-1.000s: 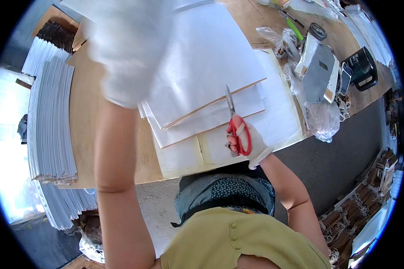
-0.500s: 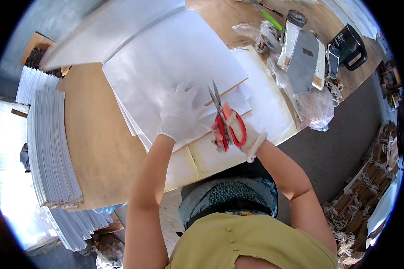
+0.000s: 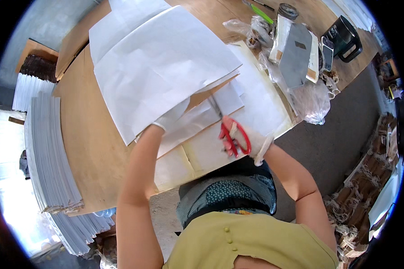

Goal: The person uses red-handled scissors to trim the edges of a stack of white paper sheets on a wooden table. After cutting, the person folds the trimmed sheets around a rectangular cardboard piece and smooths the paper with a metal tool.

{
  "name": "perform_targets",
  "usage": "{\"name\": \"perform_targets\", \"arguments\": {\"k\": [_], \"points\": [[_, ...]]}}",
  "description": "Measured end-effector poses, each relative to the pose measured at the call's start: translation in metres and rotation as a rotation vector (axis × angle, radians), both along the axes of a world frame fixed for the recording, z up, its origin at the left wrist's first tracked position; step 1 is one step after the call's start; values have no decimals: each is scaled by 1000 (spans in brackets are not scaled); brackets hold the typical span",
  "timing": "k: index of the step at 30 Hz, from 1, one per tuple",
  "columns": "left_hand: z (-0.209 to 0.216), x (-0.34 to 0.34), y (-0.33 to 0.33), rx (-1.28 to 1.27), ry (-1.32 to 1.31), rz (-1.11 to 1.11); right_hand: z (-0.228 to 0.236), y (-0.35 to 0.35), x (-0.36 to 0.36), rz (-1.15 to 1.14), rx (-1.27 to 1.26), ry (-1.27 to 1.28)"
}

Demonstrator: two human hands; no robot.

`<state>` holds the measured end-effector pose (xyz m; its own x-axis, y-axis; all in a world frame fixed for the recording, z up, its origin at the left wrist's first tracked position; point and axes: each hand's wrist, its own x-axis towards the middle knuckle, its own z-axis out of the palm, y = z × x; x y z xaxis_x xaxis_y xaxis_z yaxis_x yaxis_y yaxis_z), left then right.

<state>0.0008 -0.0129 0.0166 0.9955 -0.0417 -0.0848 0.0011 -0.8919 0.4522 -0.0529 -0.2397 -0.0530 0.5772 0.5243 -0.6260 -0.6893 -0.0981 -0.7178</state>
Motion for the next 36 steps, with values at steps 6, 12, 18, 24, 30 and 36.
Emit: {"name": "perform_targets", "arguments": {"k": [6, 12, 18, 24, 30, 36], "points": [[8, -1, 11, -22, 14, 27, -7, -25, 44, -123, -228, -143], [-11, 15, 43, -144, 148, -130, -29, -2, 5, -237, 36, -65], [-17, 37, 58, -279, 332, -206, -23, 92, -52, 150, 166, 14], [-20, 34, 61, -260, 320, -215, -5, 137, -46, 257, -25, 71], [49, 57, 73, 454, -28, -294, 8, 99, -49, 250, 144, 67], [182, 56, 65, 542, -948, -23, -11, 40, -48, 58, 149, 54]]}}
